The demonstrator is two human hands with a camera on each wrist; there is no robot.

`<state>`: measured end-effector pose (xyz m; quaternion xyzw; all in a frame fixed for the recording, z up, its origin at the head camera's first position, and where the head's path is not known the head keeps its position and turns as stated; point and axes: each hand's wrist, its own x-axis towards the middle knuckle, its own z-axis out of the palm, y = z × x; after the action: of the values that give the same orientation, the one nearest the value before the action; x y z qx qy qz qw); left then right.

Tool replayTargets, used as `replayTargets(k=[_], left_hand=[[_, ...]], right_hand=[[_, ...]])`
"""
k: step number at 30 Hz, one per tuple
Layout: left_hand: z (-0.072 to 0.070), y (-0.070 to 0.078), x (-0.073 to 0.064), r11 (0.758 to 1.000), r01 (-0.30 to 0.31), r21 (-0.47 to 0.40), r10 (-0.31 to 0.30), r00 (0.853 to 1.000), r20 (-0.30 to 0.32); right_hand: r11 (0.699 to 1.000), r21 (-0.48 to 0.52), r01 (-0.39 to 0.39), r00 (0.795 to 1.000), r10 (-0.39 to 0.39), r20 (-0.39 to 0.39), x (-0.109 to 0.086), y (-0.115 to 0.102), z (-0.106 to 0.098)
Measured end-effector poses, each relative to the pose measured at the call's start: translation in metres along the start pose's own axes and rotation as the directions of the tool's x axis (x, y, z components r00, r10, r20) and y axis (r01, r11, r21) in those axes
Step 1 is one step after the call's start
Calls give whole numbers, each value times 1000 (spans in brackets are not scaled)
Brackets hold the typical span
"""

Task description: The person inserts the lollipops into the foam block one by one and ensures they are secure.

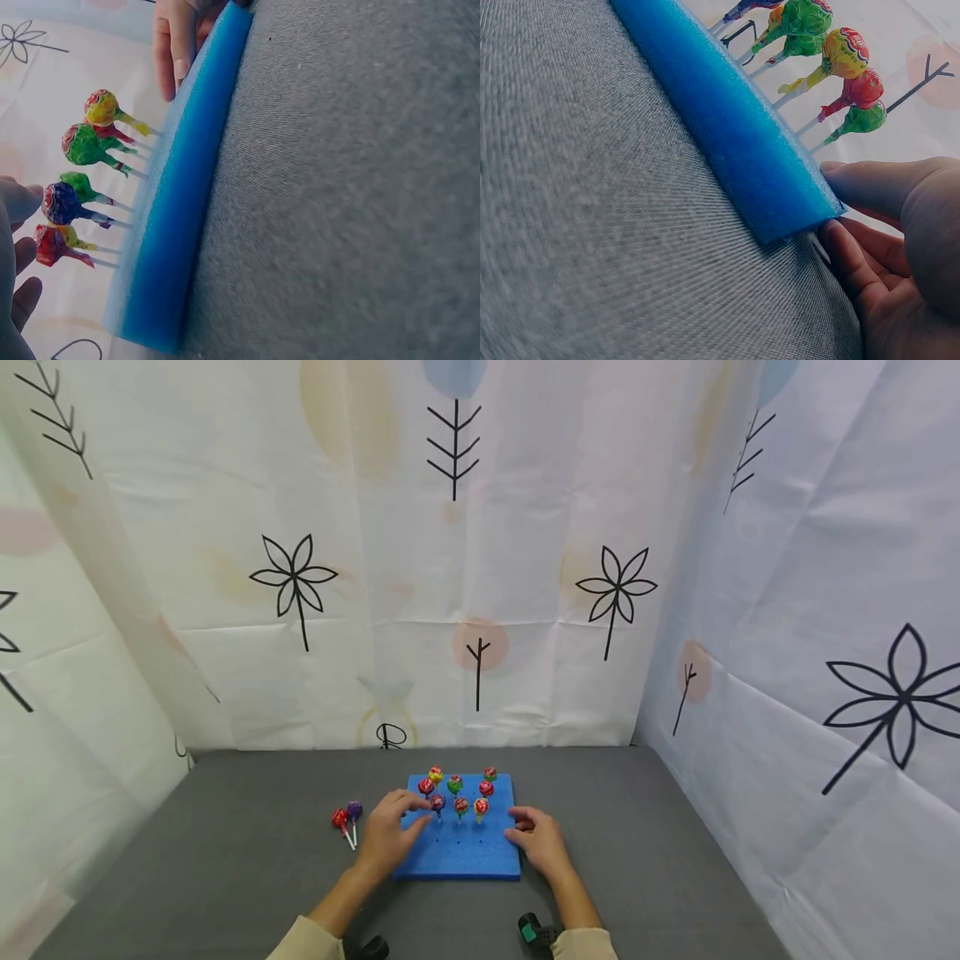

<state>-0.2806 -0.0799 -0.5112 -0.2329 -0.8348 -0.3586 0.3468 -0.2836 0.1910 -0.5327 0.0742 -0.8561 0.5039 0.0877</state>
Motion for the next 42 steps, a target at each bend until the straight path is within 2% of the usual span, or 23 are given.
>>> replayTargets(k=[8,13,22,32,42], left_hand=[[-6,-8,-7,999,-33,-7,33,999,-40],[-12,-12,-10,999,-34,4,34,998,-59],[-20,-24,-16,997,-68,30,69,997,-44],[-32,-40,-22,995,-41,86,45,998,-44],[-47,-55,-22,993,21,115,-25,999,35]], right_hand=[[1000,4,-9,1000,9,9,1,2,1],[1000,3,-4,1000,4,8,1,3,1],[1000,-10,-25,1000,25,5,0,2,0],[1000,0,-23,1000,23,6,0,2,1],[1000,-2,-23,1000,23,1,1,2,1]])
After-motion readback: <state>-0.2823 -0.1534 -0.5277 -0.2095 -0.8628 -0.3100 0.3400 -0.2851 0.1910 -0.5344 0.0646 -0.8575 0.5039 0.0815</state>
